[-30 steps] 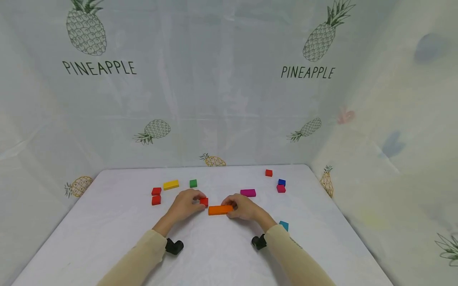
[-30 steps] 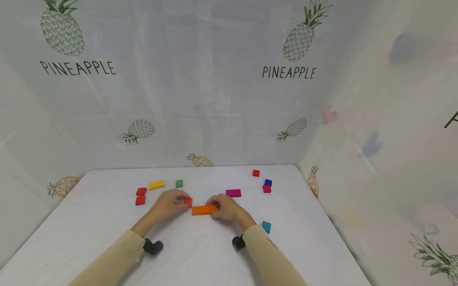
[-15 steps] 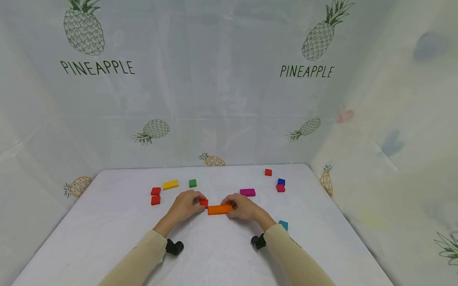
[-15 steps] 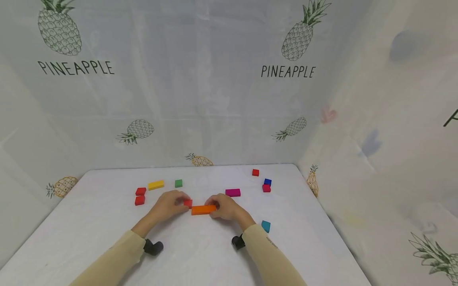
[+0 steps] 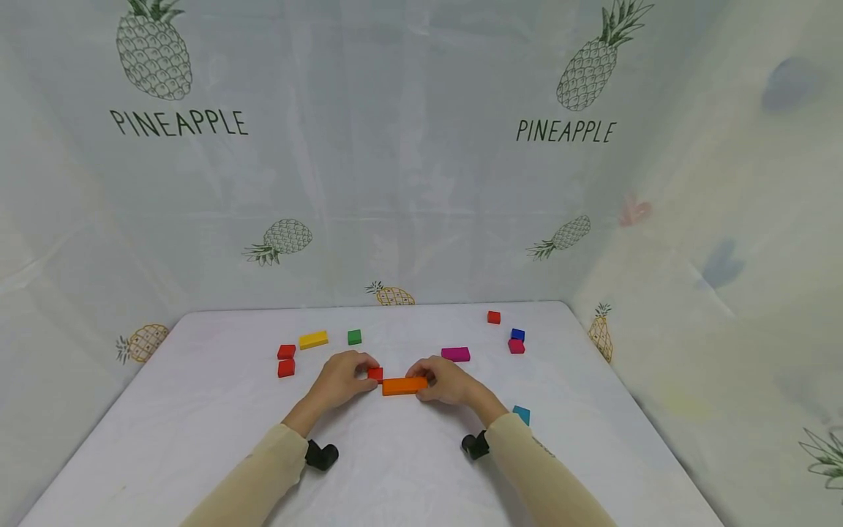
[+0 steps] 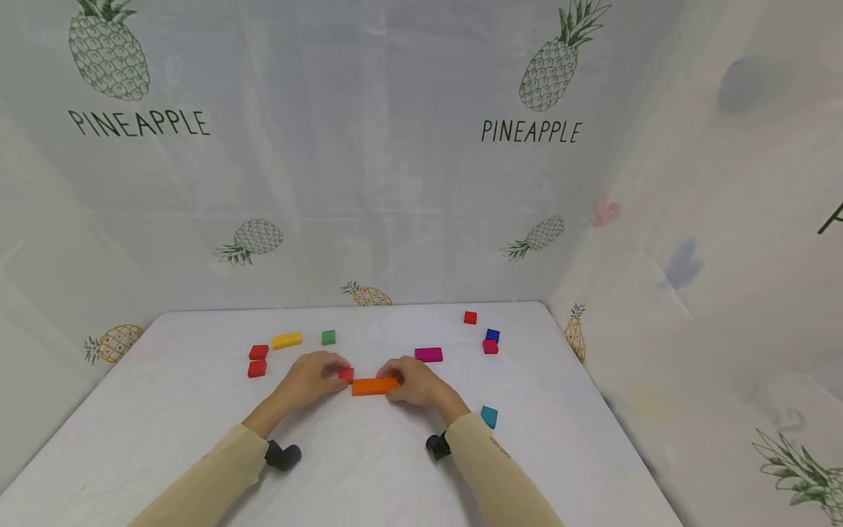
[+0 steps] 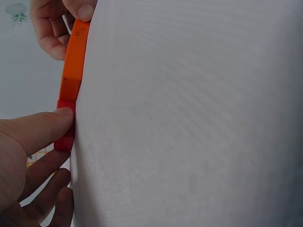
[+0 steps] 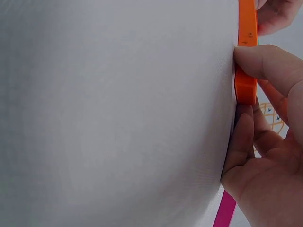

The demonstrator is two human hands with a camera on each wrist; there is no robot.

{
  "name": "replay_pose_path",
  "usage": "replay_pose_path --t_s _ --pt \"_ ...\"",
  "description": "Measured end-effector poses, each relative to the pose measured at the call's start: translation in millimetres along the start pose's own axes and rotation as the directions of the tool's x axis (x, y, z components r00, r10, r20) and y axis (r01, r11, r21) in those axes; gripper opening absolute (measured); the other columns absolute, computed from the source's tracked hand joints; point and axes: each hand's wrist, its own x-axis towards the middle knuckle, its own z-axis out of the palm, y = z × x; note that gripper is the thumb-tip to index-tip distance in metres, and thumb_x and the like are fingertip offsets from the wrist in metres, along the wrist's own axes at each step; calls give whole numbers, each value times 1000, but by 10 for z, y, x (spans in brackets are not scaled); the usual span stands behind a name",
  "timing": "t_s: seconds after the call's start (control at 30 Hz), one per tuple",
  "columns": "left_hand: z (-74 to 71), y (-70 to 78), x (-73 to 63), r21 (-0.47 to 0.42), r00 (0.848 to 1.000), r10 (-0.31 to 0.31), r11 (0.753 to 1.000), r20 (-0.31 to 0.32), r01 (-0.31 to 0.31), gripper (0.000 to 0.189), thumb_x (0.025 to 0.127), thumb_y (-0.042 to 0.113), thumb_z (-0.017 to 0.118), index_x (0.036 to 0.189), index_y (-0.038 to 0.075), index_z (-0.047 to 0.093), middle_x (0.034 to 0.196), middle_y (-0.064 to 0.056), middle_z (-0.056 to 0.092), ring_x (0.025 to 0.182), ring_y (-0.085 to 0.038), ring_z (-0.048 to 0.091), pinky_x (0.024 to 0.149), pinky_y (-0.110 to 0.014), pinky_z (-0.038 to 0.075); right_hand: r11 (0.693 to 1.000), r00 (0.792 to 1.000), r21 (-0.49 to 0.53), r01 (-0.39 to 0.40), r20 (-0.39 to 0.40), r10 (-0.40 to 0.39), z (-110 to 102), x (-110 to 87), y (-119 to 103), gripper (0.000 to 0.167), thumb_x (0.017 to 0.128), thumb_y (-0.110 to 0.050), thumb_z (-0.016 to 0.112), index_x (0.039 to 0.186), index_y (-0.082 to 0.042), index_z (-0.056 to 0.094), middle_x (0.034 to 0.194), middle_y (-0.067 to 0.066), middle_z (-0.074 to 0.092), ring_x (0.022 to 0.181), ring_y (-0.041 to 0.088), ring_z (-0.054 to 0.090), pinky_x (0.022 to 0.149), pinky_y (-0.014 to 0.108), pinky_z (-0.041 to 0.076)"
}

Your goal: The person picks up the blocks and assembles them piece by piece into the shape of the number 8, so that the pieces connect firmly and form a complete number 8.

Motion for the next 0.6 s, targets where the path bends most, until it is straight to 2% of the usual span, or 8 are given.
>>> replay_pose_path --t_s 0.6 --pt "-13 -31 13 -17 1000 -5 1000 5 5 40 85 21 91 122 23 77 114 4 71 106 -18 62 102 -46 57 1000 1000 4 -11 -3 11 6 4 -3 29 95 -10 80 122 -18 73 110 -1 64 105 19 57 98 40 54"
